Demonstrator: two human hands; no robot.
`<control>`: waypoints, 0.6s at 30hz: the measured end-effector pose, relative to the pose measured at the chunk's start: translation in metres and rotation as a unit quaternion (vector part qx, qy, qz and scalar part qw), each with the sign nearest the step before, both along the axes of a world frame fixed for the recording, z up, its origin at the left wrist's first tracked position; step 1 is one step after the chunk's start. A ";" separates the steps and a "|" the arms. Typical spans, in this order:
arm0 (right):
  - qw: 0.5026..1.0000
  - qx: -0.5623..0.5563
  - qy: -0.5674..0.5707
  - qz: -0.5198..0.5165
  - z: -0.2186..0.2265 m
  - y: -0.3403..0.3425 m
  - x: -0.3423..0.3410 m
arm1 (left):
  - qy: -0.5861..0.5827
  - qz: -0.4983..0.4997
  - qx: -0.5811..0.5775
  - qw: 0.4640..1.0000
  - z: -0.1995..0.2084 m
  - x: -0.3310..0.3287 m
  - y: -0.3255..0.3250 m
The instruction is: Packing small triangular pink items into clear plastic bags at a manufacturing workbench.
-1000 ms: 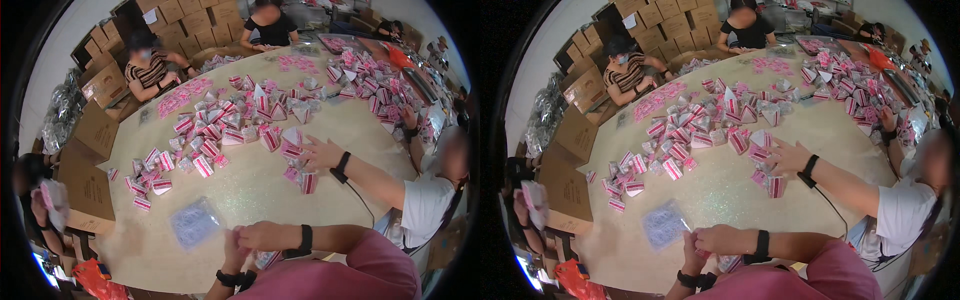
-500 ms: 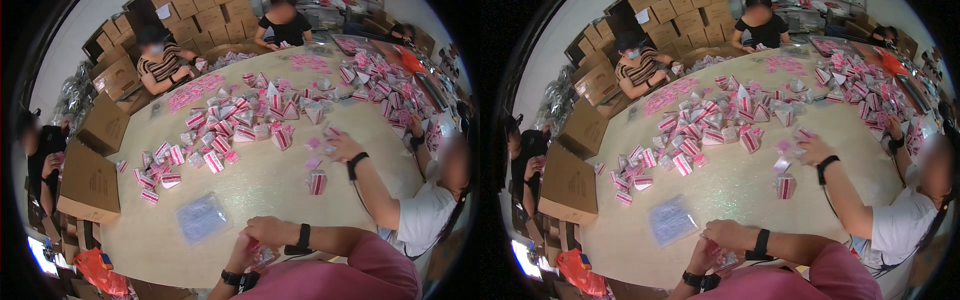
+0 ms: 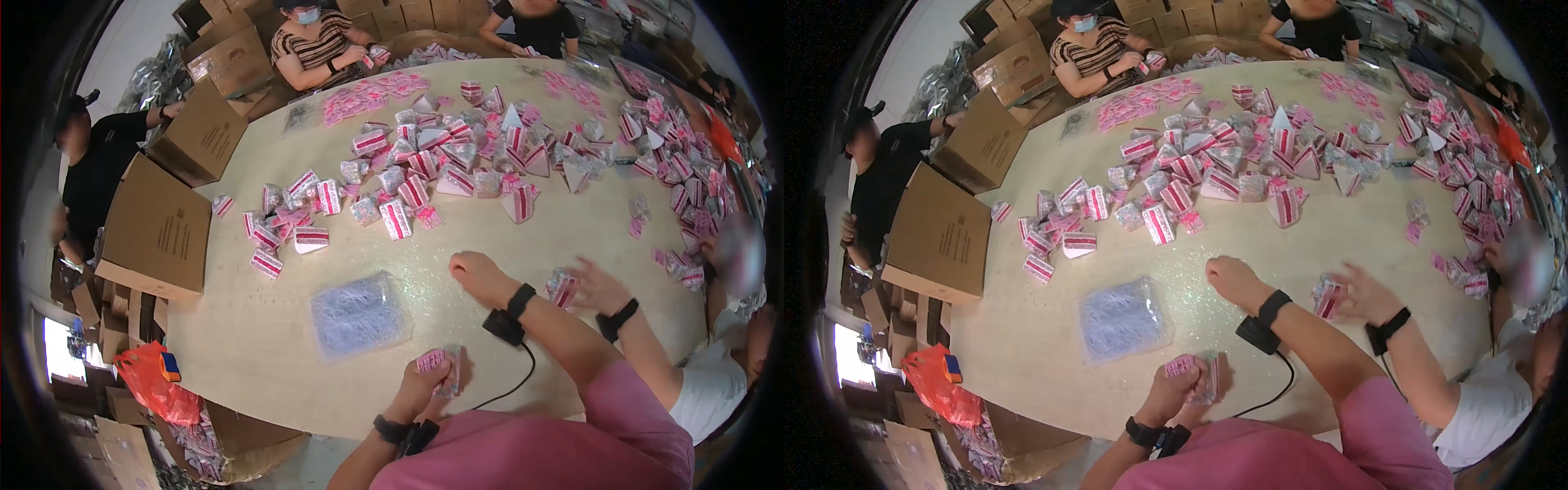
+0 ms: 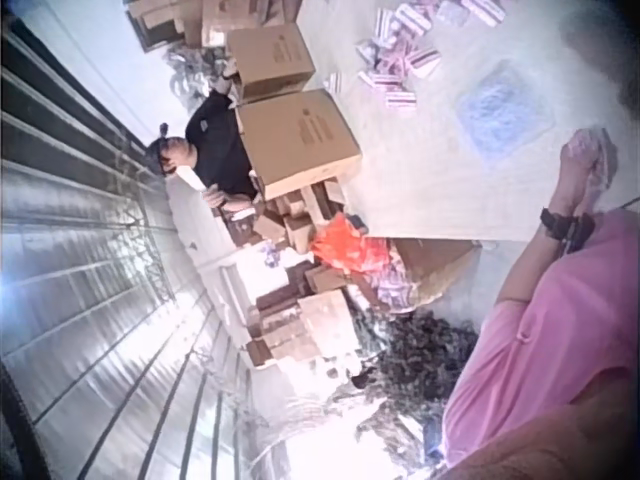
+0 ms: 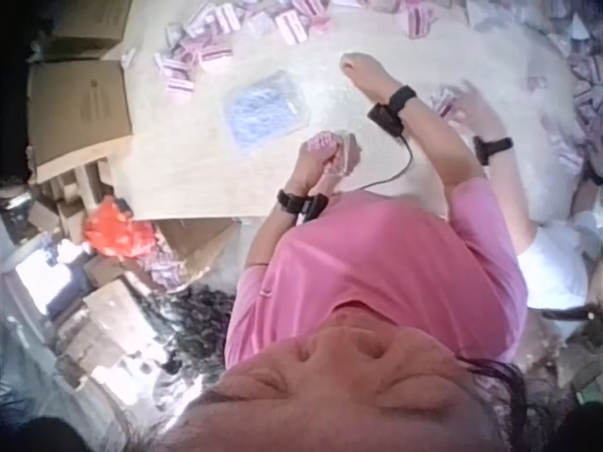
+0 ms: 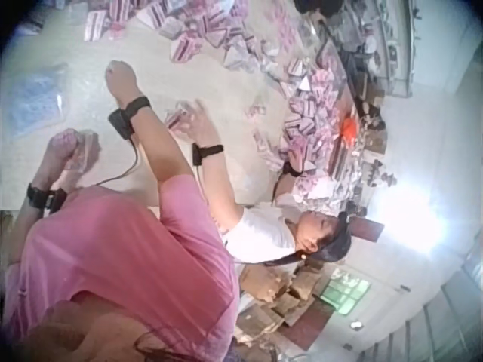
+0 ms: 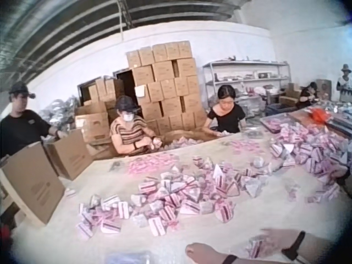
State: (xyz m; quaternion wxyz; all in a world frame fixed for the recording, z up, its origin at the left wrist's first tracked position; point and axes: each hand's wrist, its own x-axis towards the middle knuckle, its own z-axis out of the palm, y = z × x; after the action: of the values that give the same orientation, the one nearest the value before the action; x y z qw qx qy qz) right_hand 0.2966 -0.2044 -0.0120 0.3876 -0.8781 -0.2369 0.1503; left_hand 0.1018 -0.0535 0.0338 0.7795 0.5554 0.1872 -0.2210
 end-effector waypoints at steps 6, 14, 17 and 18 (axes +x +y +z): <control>0.965 -0.034 -0.254 -0.052 -0.041 0.036 0.056 | 0.063 0.033 -0.072 0.995 -0.015 -0.008 0.012; 0.940 -0.208 -0.265 -0.051 -0.034 0.081 0.093 | 0.116 0.021 -0.069 0.991 -0.024 -0.008 0.027; 0.906 -0.277 -0.319 -0.025 -0.053 0.070 0.114 | 0.127 0.040 -0.059 0.989 -0.023 -0.005 0.028; 0.887 -0.302 -0.350 -0.005 -0.057 0.069 0.115 | 0.139 0.046 -0.068 0.987 -0.022 -0.005 0.029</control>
State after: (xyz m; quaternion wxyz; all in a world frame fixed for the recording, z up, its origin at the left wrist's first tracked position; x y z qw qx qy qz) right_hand 0.4114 -0.1357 -0.0686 -0.0039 -0.9496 -0.2957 -0.1043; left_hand 0.0972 -0.0249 0.0122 0.7913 0.4559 0.3036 -0.2719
